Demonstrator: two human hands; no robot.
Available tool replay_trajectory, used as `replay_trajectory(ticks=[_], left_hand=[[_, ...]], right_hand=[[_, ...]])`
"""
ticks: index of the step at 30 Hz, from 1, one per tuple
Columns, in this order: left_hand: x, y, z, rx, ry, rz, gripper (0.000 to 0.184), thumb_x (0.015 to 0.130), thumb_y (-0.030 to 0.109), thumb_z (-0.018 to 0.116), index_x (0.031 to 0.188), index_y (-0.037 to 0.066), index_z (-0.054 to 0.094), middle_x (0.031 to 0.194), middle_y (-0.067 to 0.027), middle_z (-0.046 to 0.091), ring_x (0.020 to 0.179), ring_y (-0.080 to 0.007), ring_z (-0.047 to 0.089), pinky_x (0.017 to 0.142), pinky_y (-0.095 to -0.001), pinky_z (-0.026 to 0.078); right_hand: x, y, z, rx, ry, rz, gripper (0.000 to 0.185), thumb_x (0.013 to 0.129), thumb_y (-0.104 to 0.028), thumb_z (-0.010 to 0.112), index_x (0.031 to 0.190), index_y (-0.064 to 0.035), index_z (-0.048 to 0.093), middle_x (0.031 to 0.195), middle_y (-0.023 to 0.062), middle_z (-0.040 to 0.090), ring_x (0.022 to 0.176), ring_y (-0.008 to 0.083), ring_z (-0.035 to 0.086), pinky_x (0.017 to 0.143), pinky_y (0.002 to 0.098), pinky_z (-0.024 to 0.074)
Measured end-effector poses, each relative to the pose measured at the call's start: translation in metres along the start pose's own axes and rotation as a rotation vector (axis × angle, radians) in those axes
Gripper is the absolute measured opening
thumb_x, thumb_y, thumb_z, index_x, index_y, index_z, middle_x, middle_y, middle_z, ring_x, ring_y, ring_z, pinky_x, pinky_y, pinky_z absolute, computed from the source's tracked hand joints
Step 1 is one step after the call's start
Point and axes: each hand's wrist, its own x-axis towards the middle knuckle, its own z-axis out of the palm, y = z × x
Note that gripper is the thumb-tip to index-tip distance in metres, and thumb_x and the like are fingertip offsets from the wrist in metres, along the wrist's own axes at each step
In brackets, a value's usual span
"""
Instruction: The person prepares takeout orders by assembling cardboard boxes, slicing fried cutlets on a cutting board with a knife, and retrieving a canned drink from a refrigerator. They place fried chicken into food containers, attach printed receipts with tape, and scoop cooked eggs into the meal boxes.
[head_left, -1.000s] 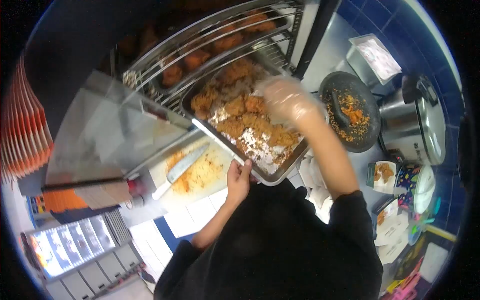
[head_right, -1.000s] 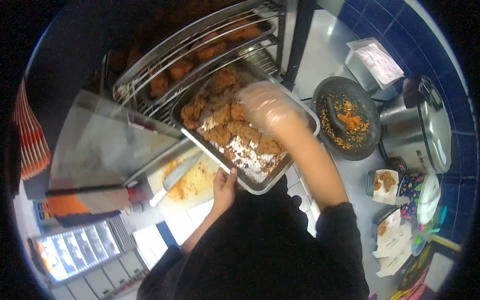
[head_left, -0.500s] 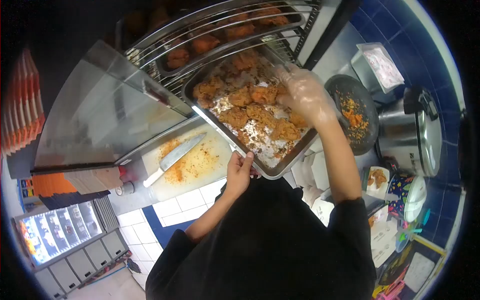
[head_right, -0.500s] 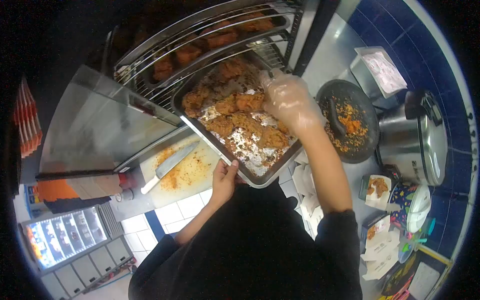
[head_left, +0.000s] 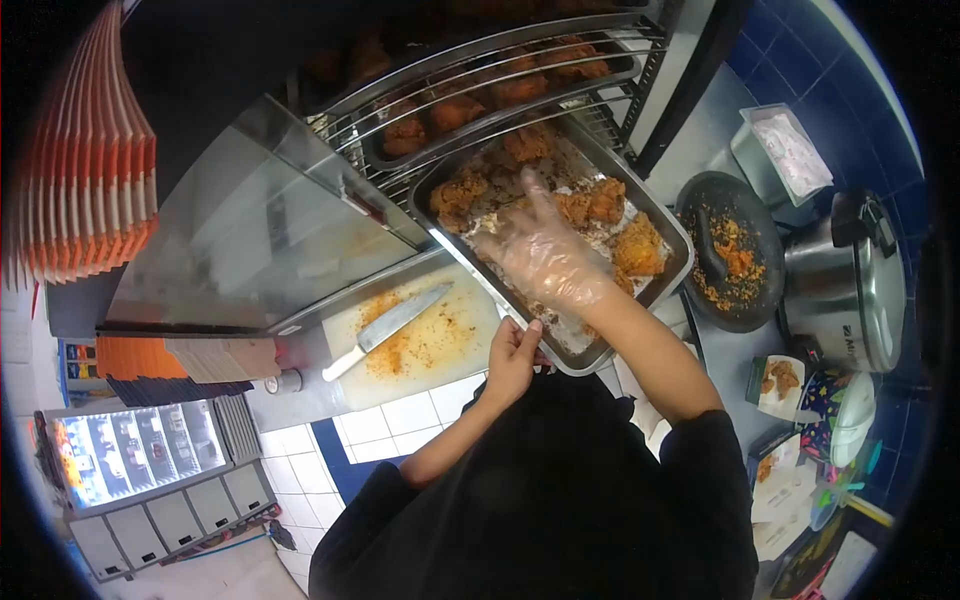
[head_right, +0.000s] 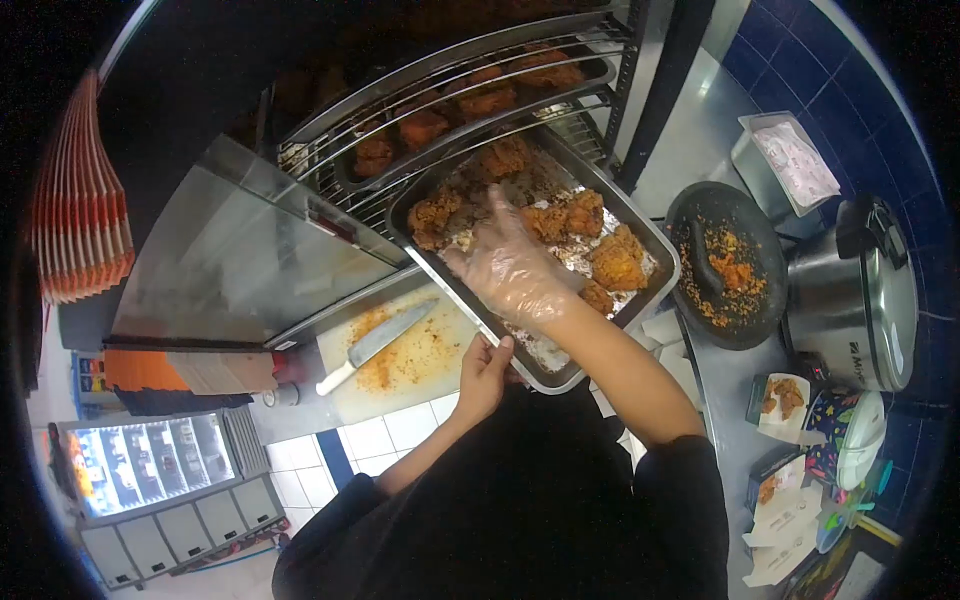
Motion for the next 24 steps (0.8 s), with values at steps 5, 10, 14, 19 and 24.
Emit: replay_trajectory(ticks=[5,10,14,19,24], left_hand=[[-0.002,0.005,0.003,0.036,-0.008,-0.023,0.022,0.104,0.024,0.056,0.109,0.002,0.051,0.078,-0.0045,0.064,0.057,-0.0091,0.061,0.053,-0.0241,0.055],[0.001,0.0,0.003,0.031,0.005,0.014,0.023,0.104,0.024,0.057,0.107,0.003,0.052,0.073,-0.0025,0.06,0.056,-0.0088,0.059,0.051,-0.0249,0.055],[0.0,0.0,-0.004,0.009,0.019,0.021,0.023,0.104,0.024,0.058,0.105,0.002,0.051,0.07,-0.0013,0.057,0.056,-0.0083,0.058,0.05,-0.0252,0.054],[-0.003,0.007,-0.004,0.036,0.046,0.039,0.023,0.103,0.025,0.059,0.098,0.004,0.049,0.067,-0.0004,0.053,0.052,-0.0088,0.056,0.048,-0.0255,0.052],[-0.001,0.007,-0.003,0.021,0.021,-0.011,0.022,0.103,0.025,0.059,0.101,0.005,0.05,0.077,-0.0044,0.063,0.055,-0.01,0.059,0.051,-0.0258,0.054]], right_hand=[[0.01,-0.003,-0.045,0.162,-0.102,0.123,0.044,0.098,-0.019,0.048,0.141,-0.016,0.053,0.13,0.0185,0.064,0.136,0.0281,0.049,0.123,0.0563,0.0155],[0.097,0.007,0.028,0.044,0.357,-0.003,0.038,0.094,-0.026,0.055,0.131,-0.0191,0.061,0.114,0.0158,0.069,0.12,0.0314,0.06,0.113,0.0496,0.0361],[0.116,0.017,0.019,0.08,0.105,-0.112,0.019,0.094,-0.023,0.054,0.104,-0.0194,0.07,0.102,0.0142,0.07,0.103,0.037,0.066,0.088,0.0526,0.0497],[0.054,0.03,-0.032,0.735,0.069,0.074,0.034,0.097,-0.025,0.06,0.131,-0.0173,0.06,0.111,0.0153,0.069,0.1,0.0296,0.067,0.091,0.0402,0.0531],[-0.019,0.055,-0.012,1.999,0.368,0.248,0.054,0.091,-0.014,0.071,0.14,-0.0071,0.049,0.119,0.0147,0.066,0.106,0.026,0.067,0.088,0.0413,0.0562]])
